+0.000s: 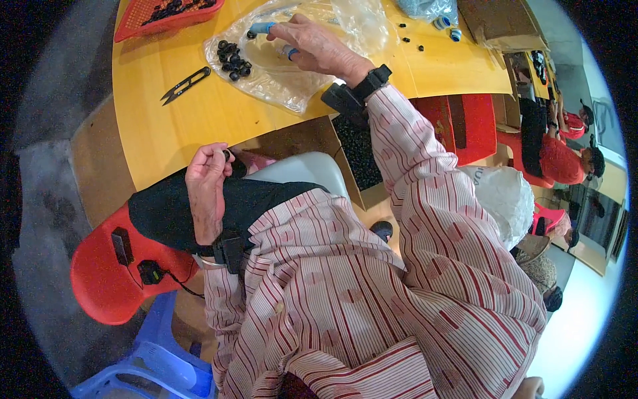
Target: The person assembles small mechanical components by hand, picking up rubber sockets and plastic connectors from the table and pressing them together.
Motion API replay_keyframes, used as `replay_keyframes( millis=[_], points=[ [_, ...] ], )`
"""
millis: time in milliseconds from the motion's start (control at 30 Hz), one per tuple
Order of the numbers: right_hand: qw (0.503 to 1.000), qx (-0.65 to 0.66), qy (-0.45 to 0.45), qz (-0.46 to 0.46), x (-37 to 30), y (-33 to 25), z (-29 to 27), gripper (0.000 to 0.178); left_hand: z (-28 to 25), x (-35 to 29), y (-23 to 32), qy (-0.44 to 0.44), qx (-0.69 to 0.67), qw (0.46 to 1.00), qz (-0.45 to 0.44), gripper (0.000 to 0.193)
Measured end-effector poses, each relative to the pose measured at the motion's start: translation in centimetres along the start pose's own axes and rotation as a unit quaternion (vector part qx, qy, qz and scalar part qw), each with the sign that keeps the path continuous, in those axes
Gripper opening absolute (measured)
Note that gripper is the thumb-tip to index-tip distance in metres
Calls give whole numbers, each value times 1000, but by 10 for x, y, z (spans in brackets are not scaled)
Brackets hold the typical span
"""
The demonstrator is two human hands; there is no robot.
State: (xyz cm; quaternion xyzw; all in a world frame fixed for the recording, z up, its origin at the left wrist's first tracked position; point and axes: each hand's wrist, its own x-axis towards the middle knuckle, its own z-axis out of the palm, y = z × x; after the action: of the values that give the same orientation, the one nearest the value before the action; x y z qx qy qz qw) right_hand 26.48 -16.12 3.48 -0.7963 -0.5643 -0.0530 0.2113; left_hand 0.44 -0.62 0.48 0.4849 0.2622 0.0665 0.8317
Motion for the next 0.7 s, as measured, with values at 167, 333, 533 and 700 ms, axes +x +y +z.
replay_keyframes(
  millis=[167,333,533,700],
  points=[
    [995,44,-84,21,-4,3,1,37,-1,1,-1,-2,1,1000,0,15],
    [998,16,-59,8,-8,10,7,33,1,0,1,-1,1,1000,-3,15],
    [999,3,-52,15,-12,13,10,29,-1,0,0,-13,7,1000,-12,19],
    [998,-3,-55,29,-13,13,12,29,1,1,1,-1,9,1000,-4,15]
  ],
)
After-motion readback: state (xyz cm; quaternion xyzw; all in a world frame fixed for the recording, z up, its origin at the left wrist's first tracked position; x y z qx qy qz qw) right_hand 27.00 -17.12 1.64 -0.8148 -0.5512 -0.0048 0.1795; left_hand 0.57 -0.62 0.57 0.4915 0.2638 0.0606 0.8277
